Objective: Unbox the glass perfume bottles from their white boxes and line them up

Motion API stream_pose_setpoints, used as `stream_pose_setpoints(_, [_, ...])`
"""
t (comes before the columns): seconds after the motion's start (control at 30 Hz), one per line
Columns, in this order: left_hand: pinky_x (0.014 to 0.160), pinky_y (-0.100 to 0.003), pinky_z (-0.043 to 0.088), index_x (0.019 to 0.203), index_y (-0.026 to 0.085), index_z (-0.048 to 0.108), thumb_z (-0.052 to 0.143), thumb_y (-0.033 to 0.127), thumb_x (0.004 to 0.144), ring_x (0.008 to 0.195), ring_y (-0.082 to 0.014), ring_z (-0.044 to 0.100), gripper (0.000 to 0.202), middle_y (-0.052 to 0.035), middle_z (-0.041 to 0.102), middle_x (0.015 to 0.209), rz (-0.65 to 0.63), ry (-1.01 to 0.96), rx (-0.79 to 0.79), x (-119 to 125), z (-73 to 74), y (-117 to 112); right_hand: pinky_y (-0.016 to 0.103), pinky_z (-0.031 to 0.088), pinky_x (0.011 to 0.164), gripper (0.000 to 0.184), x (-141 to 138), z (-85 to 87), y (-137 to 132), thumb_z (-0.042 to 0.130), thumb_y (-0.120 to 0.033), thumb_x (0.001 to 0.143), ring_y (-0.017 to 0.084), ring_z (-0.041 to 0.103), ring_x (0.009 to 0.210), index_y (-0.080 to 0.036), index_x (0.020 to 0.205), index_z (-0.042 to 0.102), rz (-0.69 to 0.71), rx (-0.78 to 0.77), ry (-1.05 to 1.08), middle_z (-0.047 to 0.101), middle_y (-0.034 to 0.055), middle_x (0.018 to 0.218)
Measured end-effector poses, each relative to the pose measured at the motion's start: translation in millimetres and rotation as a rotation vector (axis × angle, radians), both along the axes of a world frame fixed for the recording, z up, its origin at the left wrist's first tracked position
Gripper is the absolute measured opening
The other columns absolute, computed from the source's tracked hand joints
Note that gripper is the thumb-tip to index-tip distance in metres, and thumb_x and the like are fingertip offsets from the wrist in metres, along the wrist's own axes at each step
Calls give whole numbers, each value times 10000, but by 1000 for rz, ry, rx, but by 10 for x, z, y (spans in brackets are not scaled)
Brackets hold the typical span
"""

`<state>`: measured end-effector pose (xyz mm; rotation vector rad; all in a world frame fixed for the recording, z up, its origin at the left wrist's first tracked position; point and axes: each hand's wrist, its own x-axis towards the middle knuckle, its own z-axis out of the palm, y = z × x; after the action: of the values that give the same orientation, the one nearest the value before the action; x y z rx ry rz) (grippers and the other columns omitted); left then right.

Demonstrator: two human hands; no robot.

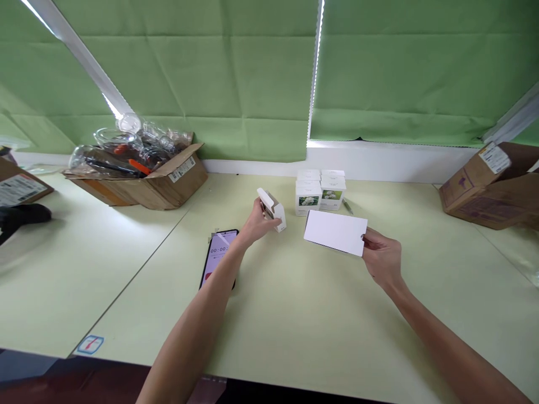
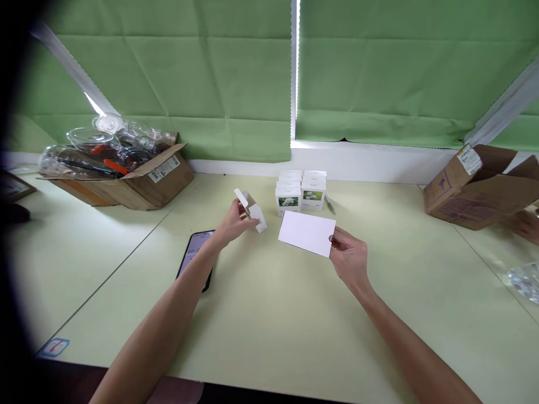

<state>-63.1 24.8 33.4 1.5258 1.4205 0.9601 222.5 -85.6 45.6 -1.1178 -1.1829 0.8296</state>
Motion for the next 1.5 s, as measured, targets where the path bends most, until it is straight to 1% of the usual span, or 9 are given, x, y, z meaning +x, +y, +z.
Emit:
stream_pose_setpoints(0.3, [1015,-487,504,1293,221,412,780,239,648,1175,-307,614,742,-104,612,1195,193,-4,27,-452,8,162,304,595,768,294,-65,-41,-5,830,-201,658,241,713,969,-288,939,828,36,-36,-1,778,3,1038])
stream_pose_setpoints(0.47, [1173,-580,333,1484,217,216,902,365,575,1450,-407,341,1148,-220,360,1526,248,66,67,-461,121,107,305,589,741,279,-66,-58,3,828,-217,659,246,712,946,-267,933,829,38,-55,7,780,15,1020])
stream_pose_setpoints(0.6, [1253,-570,109,1536,219,138,846,494,685,1544,-385,17,1140,-190,70,1642,416,157,476,-315,389,-143,310,582,718,277,-61,-65,15,833,-237,649,244,713,908,-252,926,829,29,-85,13,783,21,991])
stream_pose_setpoints(0.67, [1256,-512,172,1521,284,215,810,481,743,1535,-338,134,1000,-140,179,1617,420,210,796,-161,510,-332,324,584,735,280,-63,-57,16,838,-248,638,249,713,909,-250,917,829,35,-100,22,784,23,988])
stream_pose_setpoints(0.73, [1226,-525,252,1464,302,345,773,504,776,1479,-338,291,835,-124,363,1530,178,308,931,49,567,-524,342,586,760,278,-67,-40,10,841,-256,625,255,712,912,-250,903,830,46,-124,33,784,23,982])
stream_pose_setpoints(0.83, [1182,-523,330,1485,302,367,751,629,740,1446,-370,357,899,-125,341,1579,-356,485,716,379,516,-726,349,578,783,268,-67,-12,-11,832,-254,626,257,706,912,-252,894,832,70,-173,35,783,17,955])
stream_pose_setpoints(0.93, [1197,-494,303,1543,309,281,774,645,702,1471,-363,314,1031,-118,324,1603,-553,497,519,579,382,-773,340,561,760,261,-68,-7,-26,817,-261,637,253,695,882,-234,896,832,104,-211,23,776,17,893])
stream_pose_setpoints(1.1, [1053,-451,445,1462,310,432,762,584,741,1360,-354,452,839,-108,501,1464,-527,387,266,601,274,-714,347,528,743,252,-85,-52,-10,847,-323,599,251,669,832,-205,821,829,151,-309,-2,748,12,769])
stream_pose_setpoints(1.5, [811,-319,556,1215,242,668,601,467,838,1074,-256,665,445,-36,708,1181,-512,-70,-306,484,284,-546,410,522,908,391,-51,-95,63,872,-367,619,264,717,909,-204,971,820,326,-491,86,799,71,921])
